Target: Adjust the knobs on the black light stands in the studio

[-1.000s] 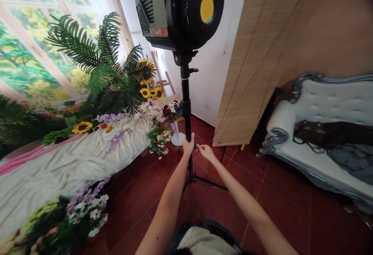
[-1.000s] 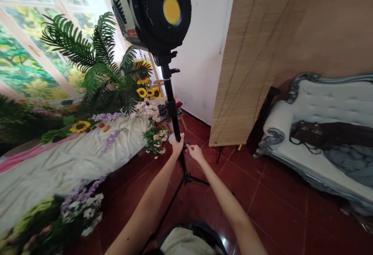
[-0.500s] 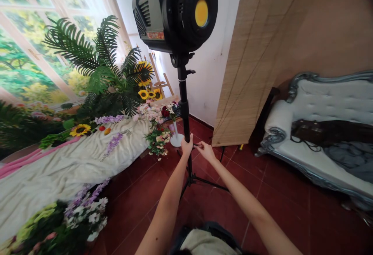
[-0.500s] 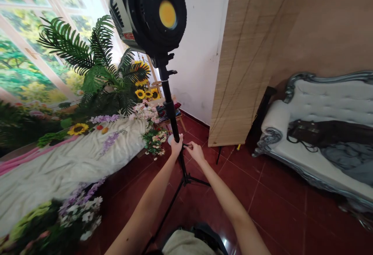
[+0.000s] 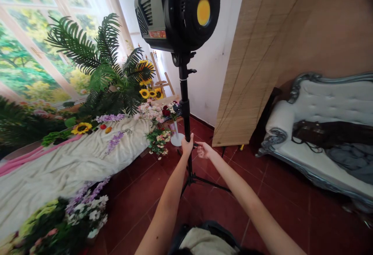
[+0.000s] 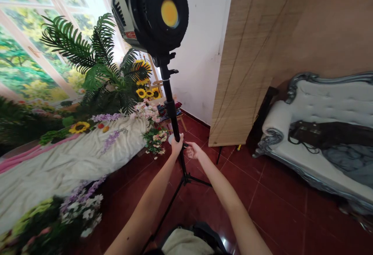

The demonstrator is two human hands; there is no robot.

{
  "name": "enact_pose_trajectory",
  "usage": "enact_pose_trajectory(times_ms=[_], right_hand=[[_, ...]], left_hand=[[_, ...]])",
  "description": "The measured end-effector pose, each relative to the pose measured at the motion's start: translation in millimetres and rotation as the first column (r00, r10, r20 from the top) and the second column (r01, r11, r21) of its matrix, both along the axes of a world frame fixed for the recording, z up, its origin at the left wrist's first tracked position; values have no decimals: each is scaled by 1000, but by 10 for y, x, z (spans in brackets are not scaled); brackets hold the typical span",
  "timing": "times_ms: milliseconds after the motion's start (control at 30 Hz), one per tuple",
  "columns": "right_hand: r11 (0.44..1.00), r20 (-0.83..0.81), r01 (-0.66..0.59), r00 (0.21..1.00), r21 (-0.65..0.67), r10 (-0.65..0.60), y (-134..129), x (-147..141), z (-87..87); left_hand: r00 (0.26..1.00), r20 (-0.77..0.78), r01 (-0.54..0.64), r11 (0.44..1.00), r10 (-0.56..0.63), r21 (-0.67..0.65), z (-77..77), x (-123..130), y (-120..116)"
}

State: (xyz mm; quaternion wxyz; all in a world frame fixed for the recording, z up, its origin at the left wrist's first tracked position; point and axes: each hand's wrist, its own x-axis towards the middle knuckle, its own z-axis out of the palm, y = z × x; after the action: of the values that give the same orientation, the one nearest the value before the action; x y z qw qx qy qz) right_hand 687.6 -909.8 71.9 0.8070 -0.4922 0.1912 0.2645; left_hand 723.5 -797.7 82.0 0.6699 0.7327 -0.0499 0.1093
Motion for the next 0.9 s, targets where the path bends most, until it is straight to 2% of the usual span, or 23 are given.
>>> enact_pose_trajectory(times_ms=[33, 67, 100, 133, 200, 233, 333, 433, 533, 600, 767, 900], right_hand=[[994, 60, 59, 997, -89, -54, 24, -19, -17], [965, 160, 152, 980, -214, -119, 49, -47, -37], [899, 296, 270, 940, -345, -169, 72, -82, -55], [800, 446, 393, 877, -454, -177, 87, -123, -73], [592, 676, 559, 736, -580, -32, 80, -212, -100], [515, 727, 595, 682, -617, 82, 60, -253, -110], [356, 709, 613, 604, -706, 364, -40, -330, -134], [253, 657, 629, 569, -735, 494, -127, -324, -149], [234, 632, 625, 545, -744, 551, -163, -268, -145], [260, 632, 601, 564, -756, 532, -156, -222, -144], [427, 695, 558, 649, -712, 310, -111, -133, -203], [520, 697, 508, 664, -687, 273, -176, -103, -217]], left_hand=[[1000, 3, 3, 1000, -3, 5, -7, 3, 0], [1000, 6, 7, 1000, -7, 12, -16, 7, 1], [1000, 6, 10, 1000, -10, 17, -27, 12, 3], [1000, 7, 15, 1000, -15, 20, -37, 17, 5], [1000, 10, 23, 1000, -23, 14, -52, 25, 6], [1000, 12, 26, 1000, -26, 10, -57, 27, 6], [999, 31, 28, 1000, -29, 11, -56, 31, 2], [998, 42, 38, 999, -38, 12, -50, 32, -1], [999, 34, 40, 999, -41, 23, -57, 38, 0], [999, 21, 27, 999, -27, 17, -68, 44, -2], [998, -47, 32, 997, -35, -66, -82, 24, -26], [989, -139, 29, 986, -52, -166, -56, -69, -69]])
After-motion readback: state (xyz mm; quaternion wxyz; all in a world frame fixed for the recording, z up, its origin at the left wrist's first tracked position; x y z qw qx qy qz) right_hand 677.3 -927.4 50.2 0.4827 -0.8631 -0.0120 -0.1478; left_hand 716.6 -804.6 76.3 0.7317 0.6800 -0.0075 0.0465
